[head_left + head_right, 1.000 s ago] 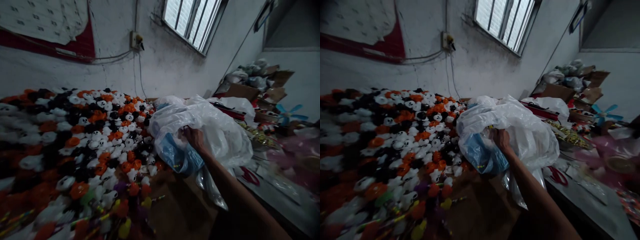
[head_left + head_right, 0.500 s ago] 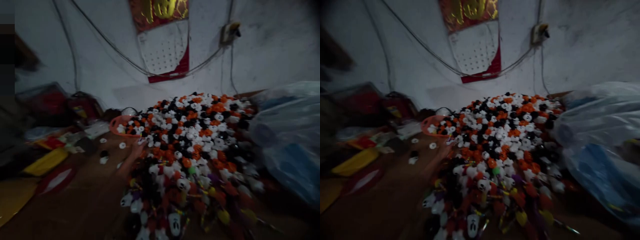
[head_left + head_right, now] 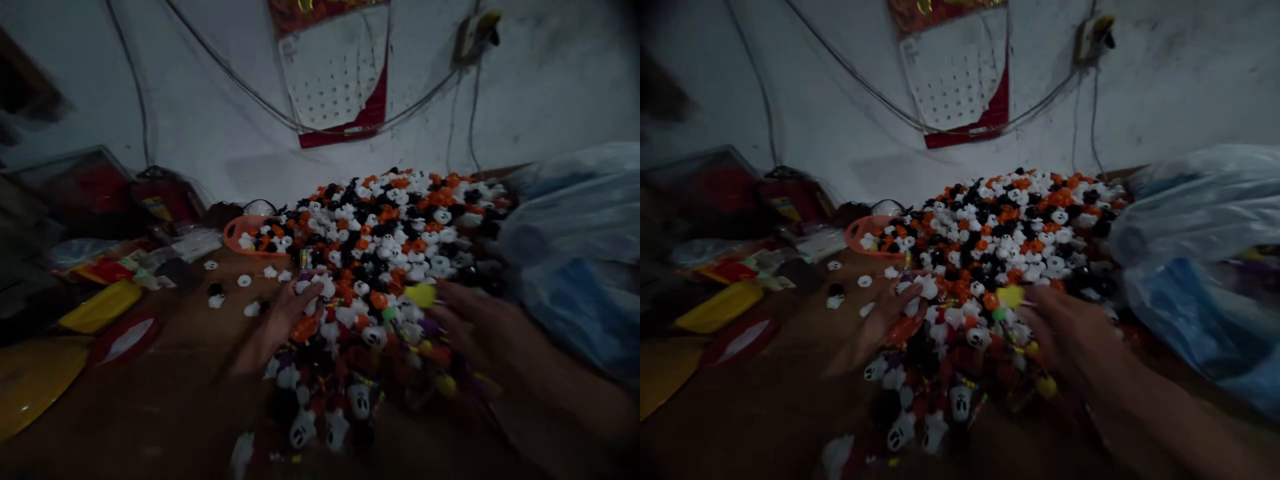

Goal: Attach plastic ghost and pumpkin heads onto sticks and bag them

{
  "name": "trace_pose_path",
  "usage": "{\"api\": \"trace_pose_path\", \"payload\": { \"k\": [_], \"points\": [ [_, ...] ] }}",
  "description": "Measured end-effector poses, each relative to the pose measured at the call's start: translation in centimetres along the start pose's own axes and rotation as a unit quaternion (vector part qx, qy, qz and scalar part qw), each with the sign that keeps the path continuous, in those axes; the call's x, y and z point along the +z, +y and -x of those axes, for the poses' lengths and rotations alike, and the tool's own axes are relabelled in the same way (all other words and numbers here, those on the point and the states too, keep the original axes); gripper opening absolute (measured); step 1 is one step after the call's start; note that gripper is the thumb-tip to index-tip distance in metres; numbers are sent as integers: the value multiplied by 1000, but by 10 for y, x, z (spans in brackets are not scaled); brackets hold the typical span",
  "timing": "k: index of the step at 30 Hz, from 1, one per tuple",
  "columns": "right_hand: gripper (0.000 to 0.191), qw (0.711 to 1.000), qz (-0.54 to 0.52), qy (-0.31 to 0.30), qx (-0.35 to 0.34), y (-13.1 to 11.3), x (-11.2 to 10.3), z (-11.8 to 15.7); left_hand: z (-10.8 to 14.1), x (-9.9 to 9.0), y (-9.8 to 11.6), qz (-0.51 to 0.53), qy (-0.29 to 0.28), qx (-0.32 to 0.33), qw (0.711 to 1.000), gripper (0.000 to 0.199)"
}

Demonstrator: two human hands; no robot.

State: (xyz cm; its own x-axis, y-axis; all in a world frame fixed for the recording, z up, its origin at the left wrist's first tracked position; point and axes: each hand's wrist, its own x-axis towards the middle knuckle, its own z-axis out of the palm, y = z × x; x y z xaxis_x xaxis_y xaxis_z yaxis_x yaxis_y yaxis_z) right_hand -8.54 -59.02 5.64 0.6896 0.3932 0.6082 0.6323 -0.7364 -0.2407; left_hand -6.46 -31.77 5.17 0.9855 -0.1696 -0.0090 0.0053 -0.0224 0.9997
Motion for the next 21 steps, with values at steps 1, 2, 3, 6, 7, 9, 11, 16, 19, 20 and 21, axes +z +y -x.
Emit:
{"api": "trace_pose_path", "payload": {
  "k": [1,2,3,6,7,9,11,16,19,20,21],
  "points": [
    [29,1000,-6,-28,3,-5,-2,10,4,9,-2,9,-16,-5,1000,44],
    [27,998,-17,-54,3,-10,-2,15,8,16,-3,13,-32,-12,999,43],
    [26,997,-29,-76,0,-15,1,15,12,21,-5,10,-48,-23,999,41],
    [24,994,-64,-89,-23,-24,13,1,20,31,-8,-12,-107,-65,992,39],
    [24,994,-69,-84,-34,-26,16,-4,22,33,-8,-18,-120,-75,990,40],
    [26,993,-63,-91,-48,-28,19,-10,21,36,-10,-28,-122,-74,989,43],
    [27,991,-28,-115,-57,-27,18,-12,18,39,-13,-47,-111,-60,991,42],
    [28,978,97,-173,-59,-17,2,-10,7,43,-19,-101,-124,-55,986,41],
    [27,974,106,-185,-72,-10,-7,-13,1,45,-17,-129,-118,-53,983,47],
    [27,975,100,-182,-72,-8,-9,-14,-1,45,-16,-142,-123,-50,981,48],
    [27,977,93,-179,-71,-6,-10,-15,-3,45,-14,-155,-133,-49,978,49]
  ]
}}
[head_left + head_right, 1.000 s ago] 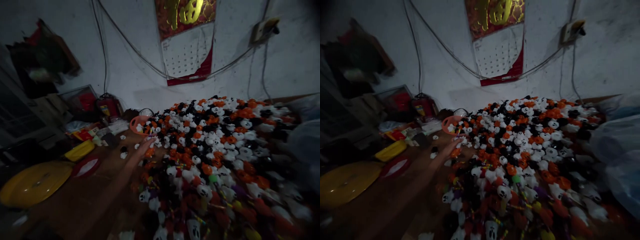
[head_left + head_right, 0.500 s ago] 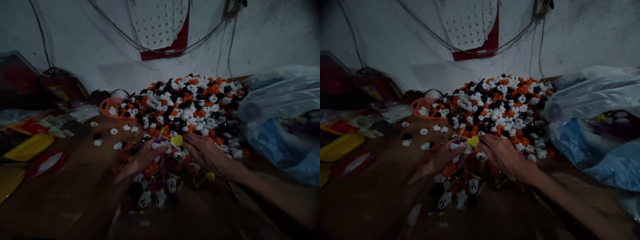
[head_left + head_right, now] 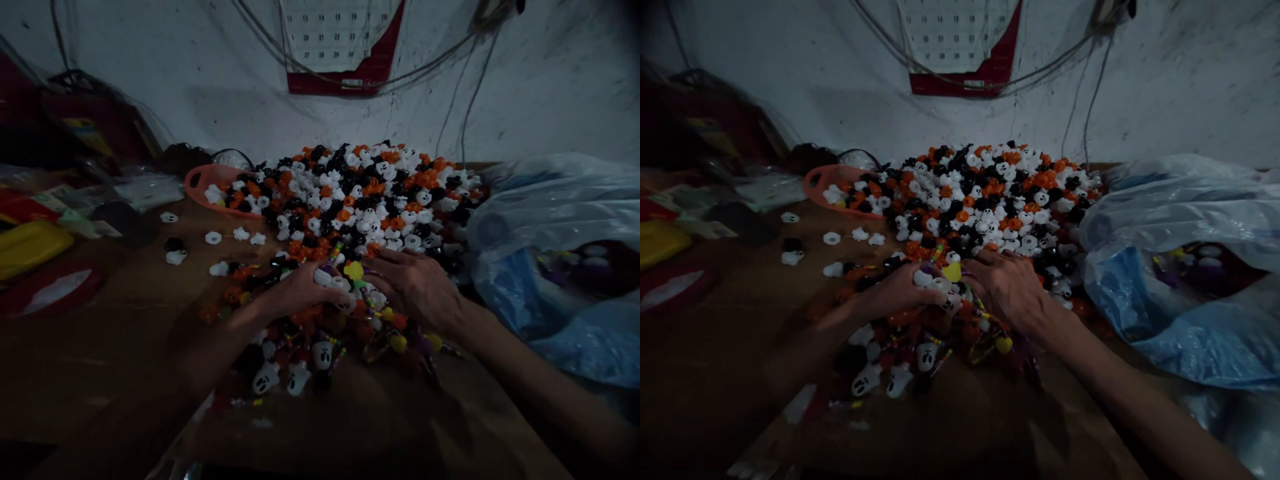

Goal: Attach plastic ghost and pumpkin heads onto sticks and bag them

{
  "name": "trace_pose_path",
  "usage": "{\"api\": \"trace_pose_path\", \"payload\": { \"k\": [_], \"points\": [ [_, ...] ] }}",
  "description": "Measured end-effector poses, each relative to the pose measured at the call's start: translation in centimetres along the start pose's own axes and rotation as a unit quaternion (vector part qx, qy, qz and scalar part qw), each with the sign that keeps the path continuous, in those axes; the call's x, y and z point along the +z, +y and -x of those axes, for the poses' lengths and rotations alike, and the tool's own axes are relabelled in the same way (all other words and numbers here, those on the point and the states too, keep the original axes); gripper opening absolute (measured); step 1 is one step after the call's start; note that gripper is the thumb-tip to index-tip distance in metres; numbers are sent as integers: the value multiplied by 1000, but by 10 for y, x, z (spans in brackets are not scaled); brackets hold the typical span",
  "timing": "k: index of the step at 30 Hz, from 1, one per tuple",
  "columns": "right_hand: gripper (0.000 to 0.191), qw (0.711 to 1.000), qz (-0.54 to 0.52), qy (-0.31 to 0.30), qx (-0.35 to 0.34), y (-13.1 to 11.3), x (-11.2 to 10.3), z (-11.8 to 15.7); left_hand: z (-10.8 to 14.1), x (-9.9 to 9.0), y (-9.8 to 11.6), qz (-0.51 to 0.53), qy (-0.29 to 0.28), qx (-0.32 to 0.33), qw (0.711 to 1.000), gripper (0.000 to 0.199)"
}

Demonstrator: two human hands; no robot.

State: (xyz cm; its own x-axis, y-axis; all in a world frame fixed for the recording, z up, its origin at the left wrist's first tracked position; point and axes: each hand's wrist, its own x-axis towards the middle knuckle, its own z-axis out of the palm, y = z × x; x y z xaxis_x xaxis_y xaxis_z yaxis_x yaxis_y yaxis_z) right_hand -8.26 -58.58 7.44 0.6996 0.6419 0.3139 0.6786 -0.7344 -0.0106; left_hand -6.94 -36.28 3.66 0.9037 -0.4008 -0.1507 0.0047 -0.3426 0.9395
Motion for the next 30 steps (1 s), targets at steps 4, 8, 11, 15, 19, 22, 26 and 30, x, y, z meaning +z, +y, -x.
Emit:
{"api": "trace_pose_path", "payload": {
  "k": [4,8,11,15,19,22,26,30],
  "points": [
    [29,999,-21,-12,-24,5,-2,0,-4,-1,5,-24,-44,4,999,51],
    [27,998,-10,-48,-45,11,-4,4,-6,-3,7,-43,-48,19,998,43],
    [26,999,-16,-13,-35,14,-6,8,-6,-4,6,-48,-36,24,998,42],
    [24,999,-20,-9,-48,11,-6,12,-6,-1,7,-24,-47,37,998,38],
    [18,996,9,-14,-93,6,-2,15,-1,1,12,-35,-51,56,996,35],
    [15,993,38,8,-116,4,0,17,4,0,20,-67,-63,60,994,34],
    [13,990,42,44,-123,3,5,21,6,4,31,-110,-66,72,989,32],
    [16,996,-21,26,-77,-5,15,24,6,8,30,-140,-53,90,985,28]
  ]
}}
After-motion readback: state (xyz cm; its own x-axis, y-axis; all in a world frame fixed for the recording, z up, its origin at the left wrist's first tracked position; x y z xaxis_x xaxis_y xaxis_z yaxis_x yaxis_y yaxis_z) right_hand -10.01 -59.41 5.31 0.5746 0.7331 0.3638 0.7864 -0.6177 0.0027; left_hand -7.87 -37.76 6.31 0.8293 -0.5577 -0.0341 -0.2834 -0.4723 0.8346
